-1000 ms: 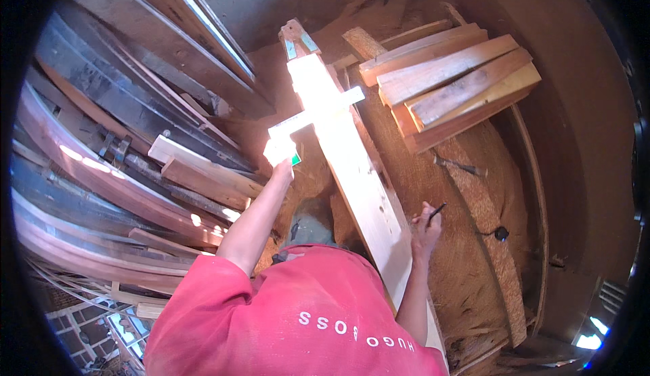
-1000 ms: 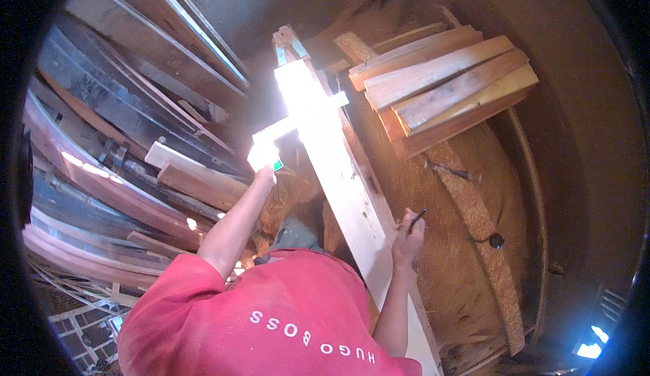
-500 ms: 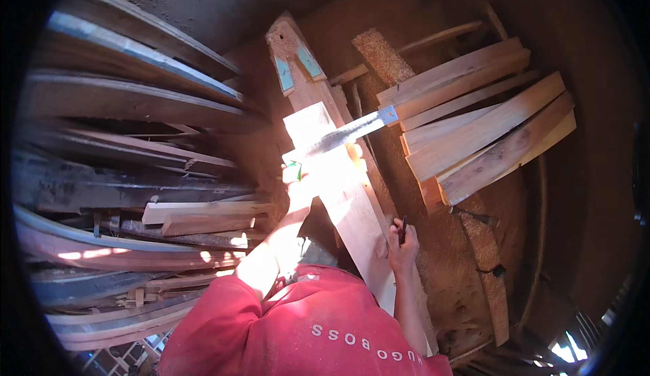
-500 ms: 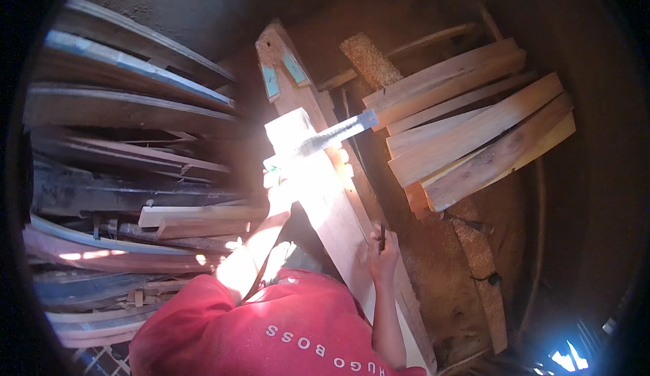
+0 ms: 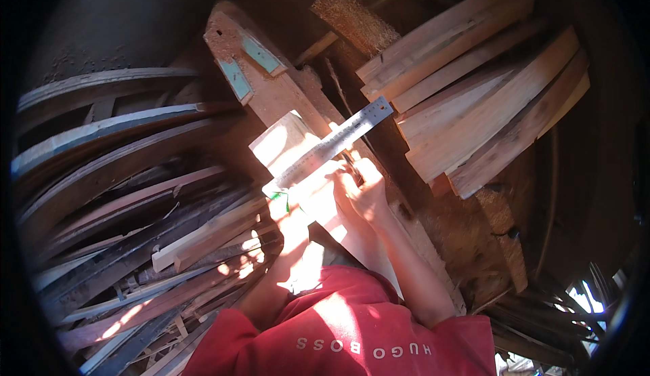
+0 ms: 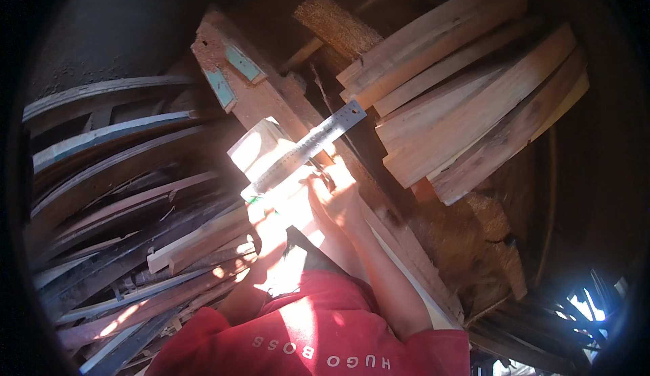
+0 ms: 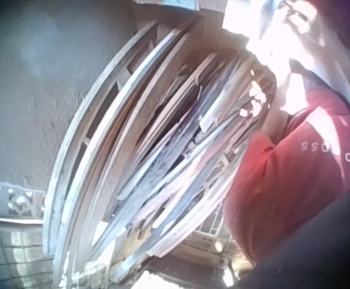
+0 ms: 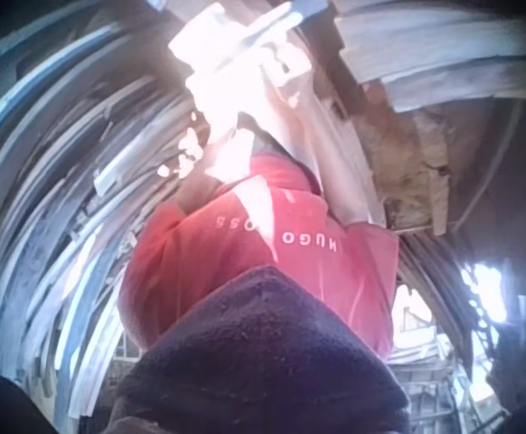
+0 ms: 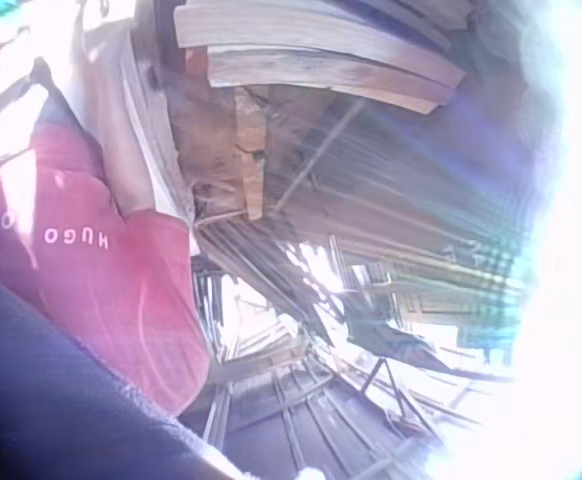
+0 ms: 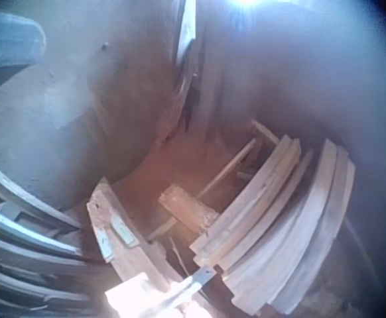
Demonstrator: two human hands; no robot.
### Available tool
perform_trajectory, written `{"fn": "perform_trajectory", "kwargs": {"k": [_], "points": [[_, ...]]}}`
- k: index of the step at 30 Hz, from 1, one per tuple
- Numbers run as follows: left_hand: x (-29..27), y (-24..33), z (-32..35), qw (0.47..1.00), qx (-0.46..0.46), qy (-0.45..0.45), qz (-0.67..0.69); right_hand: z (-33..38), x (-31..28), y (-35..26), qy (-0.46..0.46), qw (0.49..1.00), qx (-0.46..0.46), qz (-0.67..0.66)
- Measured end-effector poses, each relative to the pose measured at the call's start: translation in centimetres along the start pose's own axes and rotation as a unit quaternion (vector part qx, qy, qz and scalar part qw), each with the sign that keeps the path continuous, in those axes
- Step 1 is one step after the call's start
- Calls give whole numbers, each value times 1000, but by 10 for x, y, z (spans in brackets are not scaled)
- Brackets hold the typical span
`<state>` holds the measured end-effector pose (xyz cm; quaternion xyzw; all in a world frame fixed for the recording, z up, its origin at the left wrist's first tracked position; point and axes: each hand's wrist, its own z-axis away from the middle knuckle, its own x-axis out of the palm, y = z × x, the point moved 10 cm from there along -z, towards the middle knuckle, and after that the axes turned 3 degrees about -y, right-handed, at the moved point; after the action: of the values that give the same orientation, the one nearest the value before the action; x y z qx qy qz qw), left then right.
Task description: The person marks lines on a wooden plank using a square and a pencil, then moves the plank to a different area of the workshop.
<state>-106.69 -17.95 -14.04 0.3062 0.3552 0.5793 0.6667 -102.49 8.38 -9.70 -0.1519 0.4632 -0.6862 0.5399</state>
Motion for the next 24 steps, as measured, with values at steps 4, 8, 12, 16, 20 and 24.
{"fn": "perform_trajectory", "kwargs": {"k": [4, 8, 12, 16, 20, 24], "points": [[9, 9, -8, 996, 87, -26, -24, -19, 11, -16, 51, 983, -152, -92], [0, -8, -7, 997, -59, 52, 6, -40, 16, -25, 40, 985, -91, -143], [-2, -2, -13, 996, -82, 35, 20, -43, 24, -19, 23, 986, 50, -158], [4, 5, -15, 997, -20, 16, 69, -47, 20, -15, 58, 994, -19, -90], [-1, -5, -14, 997, -32, -17, 74, -47, 24, -6, 71, 992, -52, -90], [5, 8, -13, 999, 40, -5, -14, -46, 23, -16, 83, 986, -89, -115]]}}
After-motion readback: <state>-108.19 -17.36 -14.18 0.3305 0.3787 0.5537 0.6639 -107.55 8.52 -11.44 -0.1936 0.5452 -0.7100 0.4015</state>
